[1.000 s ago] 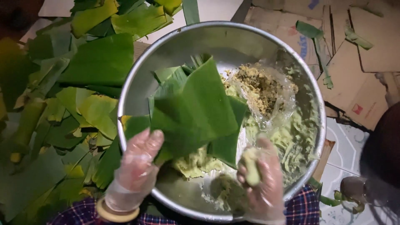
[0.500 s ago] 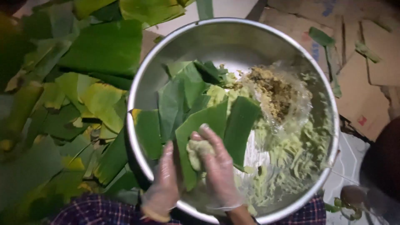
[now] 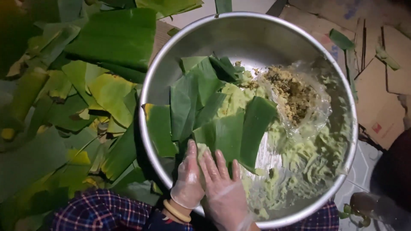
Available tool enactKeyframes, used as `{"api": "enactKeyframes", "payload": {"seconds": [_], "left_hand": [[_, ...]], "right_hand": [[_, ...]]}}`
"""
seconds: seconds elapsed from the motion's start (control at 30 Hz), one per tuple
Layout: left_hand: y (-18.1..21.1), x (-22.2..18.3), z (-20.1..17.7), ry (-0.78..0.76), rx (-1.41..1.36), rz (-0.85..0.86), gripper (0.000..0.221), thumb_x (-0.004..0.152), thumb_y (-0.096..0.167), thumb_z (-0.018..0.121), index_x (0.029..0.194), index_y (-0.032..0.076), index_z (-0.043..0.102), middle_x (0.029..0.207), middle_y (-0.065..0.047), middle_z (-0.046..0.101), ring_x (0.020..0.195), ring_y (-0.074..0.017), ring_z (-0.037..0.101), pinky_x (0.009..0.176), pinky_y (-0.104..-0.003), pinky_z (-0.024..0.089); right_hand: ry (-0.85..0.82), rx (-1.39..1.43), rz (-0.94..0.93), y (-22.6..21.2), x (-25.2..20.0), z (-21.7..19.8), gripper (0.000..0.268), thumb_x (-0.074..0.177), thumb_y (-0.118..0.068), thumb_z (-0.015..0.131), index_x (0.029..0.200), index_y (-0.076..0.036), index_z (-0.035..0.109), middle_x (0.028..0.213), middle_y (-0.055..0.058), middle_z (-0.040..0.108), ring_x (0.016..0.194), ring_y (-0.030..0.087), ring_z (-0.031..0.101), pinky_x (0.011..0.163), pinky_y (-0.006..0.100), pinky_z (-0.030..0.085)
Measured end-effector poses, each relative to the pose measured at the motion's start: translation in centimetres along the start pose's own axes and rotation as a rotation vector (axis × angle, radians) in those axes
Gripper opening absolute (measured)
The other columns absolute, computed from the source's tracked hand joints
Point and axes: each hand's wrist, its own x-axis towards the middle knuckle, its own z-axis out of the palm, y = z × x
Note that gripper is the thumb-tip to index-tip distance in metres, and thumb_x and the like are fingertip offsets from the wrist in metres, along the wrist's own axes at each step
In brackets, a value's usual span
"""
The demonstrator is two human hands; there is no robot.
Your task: Shaping portions of dough into balls and wrapping them in banana leaves.
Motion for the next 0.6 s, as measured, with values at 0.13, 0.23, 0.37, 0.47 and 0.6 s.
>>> {"api": "enactKeyframes", "payload": {"seconds": [0.13, 0.23, 0.37, 0.47, 0.6], "left_hand": [[0.1, 0.8, -0.3, 0.032, 0.115, -0.065, 0.092, 0.073, 0.001, 0.08, 0.148, -0.02, 0.03, 0.135, -0.034, 0.057, 0.119, -0.0367, 0.066, 0.097, -0.036, 0.058], [0.9, 0.5, -0.7, 0.049, 0.025, 0.011, 0.08, 0.089, -0.006, 0.062, 0.156, -0.008, 0.019, 0.149, -0.03, 0.049, 0.134, -0.0387, 0.056, 0.115, -0.04, 0.046], [0.0, -0.2, 0.3, 0.064, -0.428, -0.207, 0.074, 0.093, 0.025, 0.049, 0.156, -0.003, 0.023, 0.162, -0.026, 0.034, 0.149, -0.0353, 0.041, 0.121, -0.039, 0.039], [0.0, 0.0, -1.6, 0.074, -0.107, 0.126, 0.09, 0.075, -0.011, 0.067, 0.155, -0.007, 0.024, 0.16, -0.031, 0.034, 0.15, -0.0422, 0.041, 0.125, -0.044, 0.037], [2.0, 1.6, -4.0, -0.036, -0.257, 0.201, 0.104, 0.066, -0.016, 0.066, 0.157, -0.007, 0.015, 0.159, -0.033, 0.036, 0.151, -0.0439, 0.038, 0.129, -0.045, 0.031]], "right_hand": [[-0.219, 0.19, -0.059, 1.4, 3.8, -5.5, 0.091, 0.078, -0.03, 0.069, 0.156, -0.002, 0.031, 0.162, 0.019, 0.032, 0.15, 0.042, 0.023, 0.108, 0.07, 0.02], [-0.146, 0.686, -0.047, 1.8, 5.3, -8.7, 0.046, 0.082, 0.005, 0.056, 0.126, -0.011, 0.058, 0.133, 0.015, 0.064, 0.136, 0.048, 0.045, 0.106, 0.081, 0.022], [-0.309, 0.402, -0.038, 1.0, 5.2, -7.1, 0.091, 0.078, -0.012, 0.068, 0.159, -0.012, 0.029, 0.165, 0.014, 0.027, 0.151, 0.039, 0.014, 0.114, 0.066, 0.011], [-0.256, 1.028, 0.214, 2.3, 6.0, -9.6, 0.083, 0.081, -0.011, 0.065, 0.157, -0.014, 0.032, 0.166, 0.013, 0.031, 0.151, 0.036, 0.025, 0.116, 0.059, 0.022], [-0.214, 1.613, 0.567, 8.2, 4.8, -5.8, 0.114, 0.073, -0.042, 0.071, 0.161, -0.031, -0.002, 0.172, 0.004, -0.011, 0.156, 0.027, 0.0, 0.118, 0.057, 0.013]]}}
